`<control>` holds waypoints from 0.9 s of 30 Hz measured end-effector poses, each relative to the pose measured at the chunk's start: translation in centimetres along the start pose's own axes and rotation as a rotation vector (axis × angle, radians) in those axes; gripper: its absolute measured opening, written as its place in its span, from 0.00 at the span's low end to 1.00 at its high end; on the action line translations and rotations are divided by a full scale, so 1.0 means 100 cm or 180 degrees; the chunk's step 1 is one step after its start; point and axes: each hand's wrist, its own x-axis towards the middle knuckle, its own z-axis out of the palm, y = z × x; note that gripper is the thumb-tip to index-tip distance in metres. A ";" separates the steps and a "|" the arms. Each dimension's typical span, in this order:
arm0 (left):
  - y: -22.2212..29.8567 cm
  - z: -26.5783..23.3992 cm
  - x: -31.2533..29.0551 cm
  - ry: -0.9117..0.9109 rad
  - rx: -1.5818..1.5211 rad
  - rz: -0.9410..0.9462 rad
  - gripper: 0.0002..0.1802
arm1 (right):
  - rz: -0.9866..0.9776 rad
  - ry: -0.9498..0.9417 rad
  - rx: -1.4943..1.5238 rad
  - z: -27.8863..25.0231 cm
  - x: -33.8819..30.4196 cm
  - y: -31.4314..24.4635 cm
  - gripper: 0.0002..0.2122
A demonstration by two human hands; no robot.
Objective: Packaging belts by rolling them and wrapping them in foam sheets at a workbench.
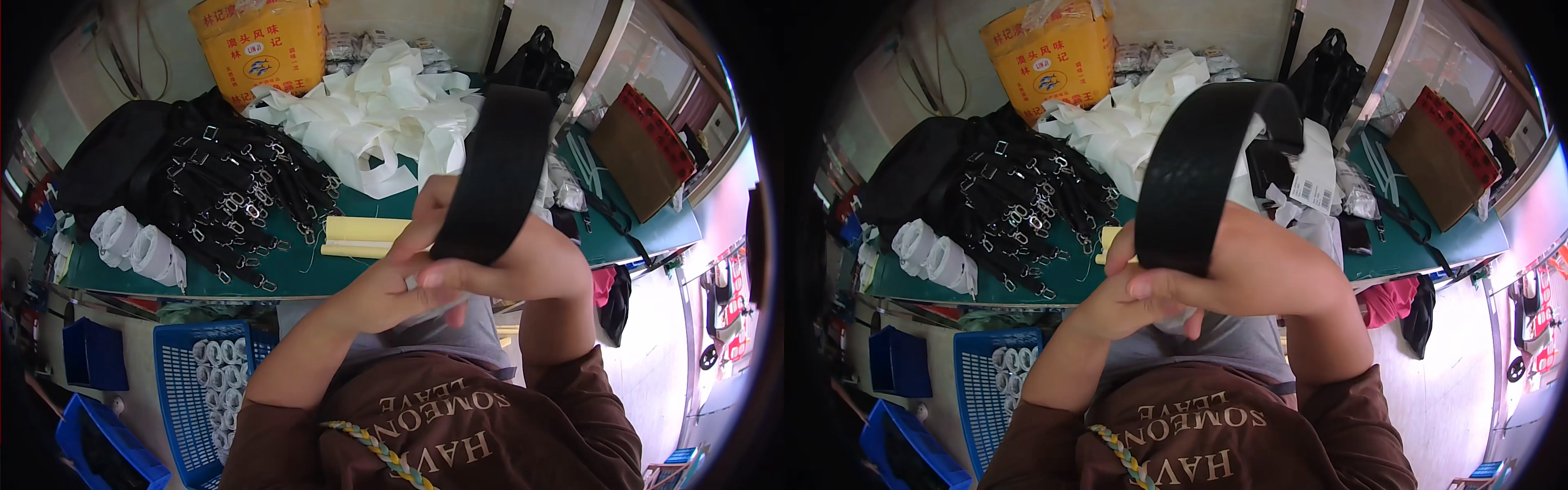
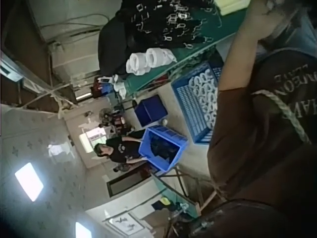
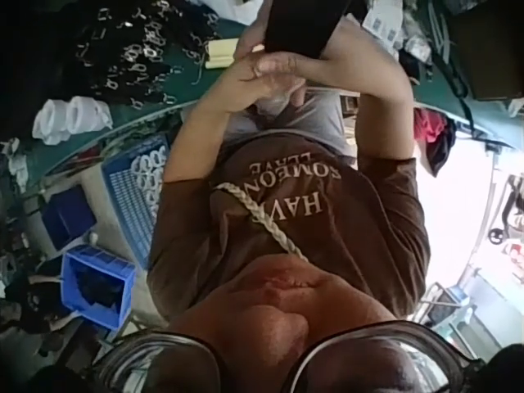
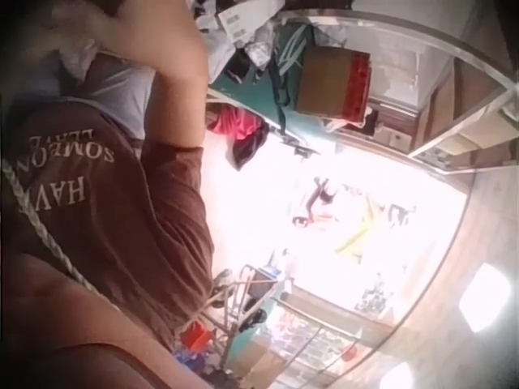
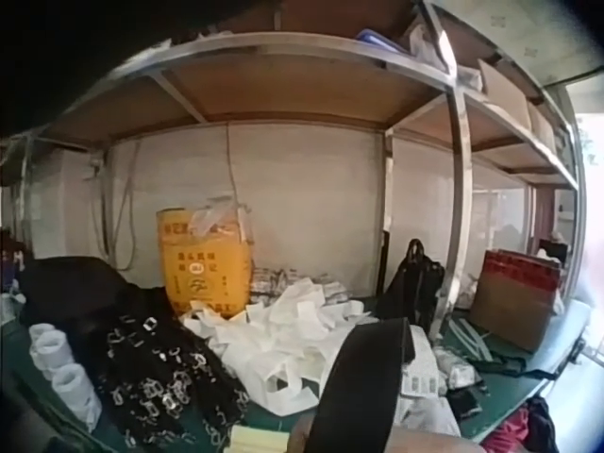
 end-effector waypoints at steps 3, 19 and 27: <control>0.005 -0.004 -0.006 0.0344 0.0609 -0.0533 0.14 | 0.0202 0.0384 0.0401 0.001 0.008 0.012 0.19; -0.013 -0.015 -0.006 0.0706 0.0865 -0.0600 0.17 | 0.0015 0.1445 0.1646 0.001 0.047 0.022 0.13; -0.011 -0.020 0.004 0.0558 0.0246 -0.0668 0.16 | -0.0739 0.1681 0.1695 -0.017 0.054 0.014 0.13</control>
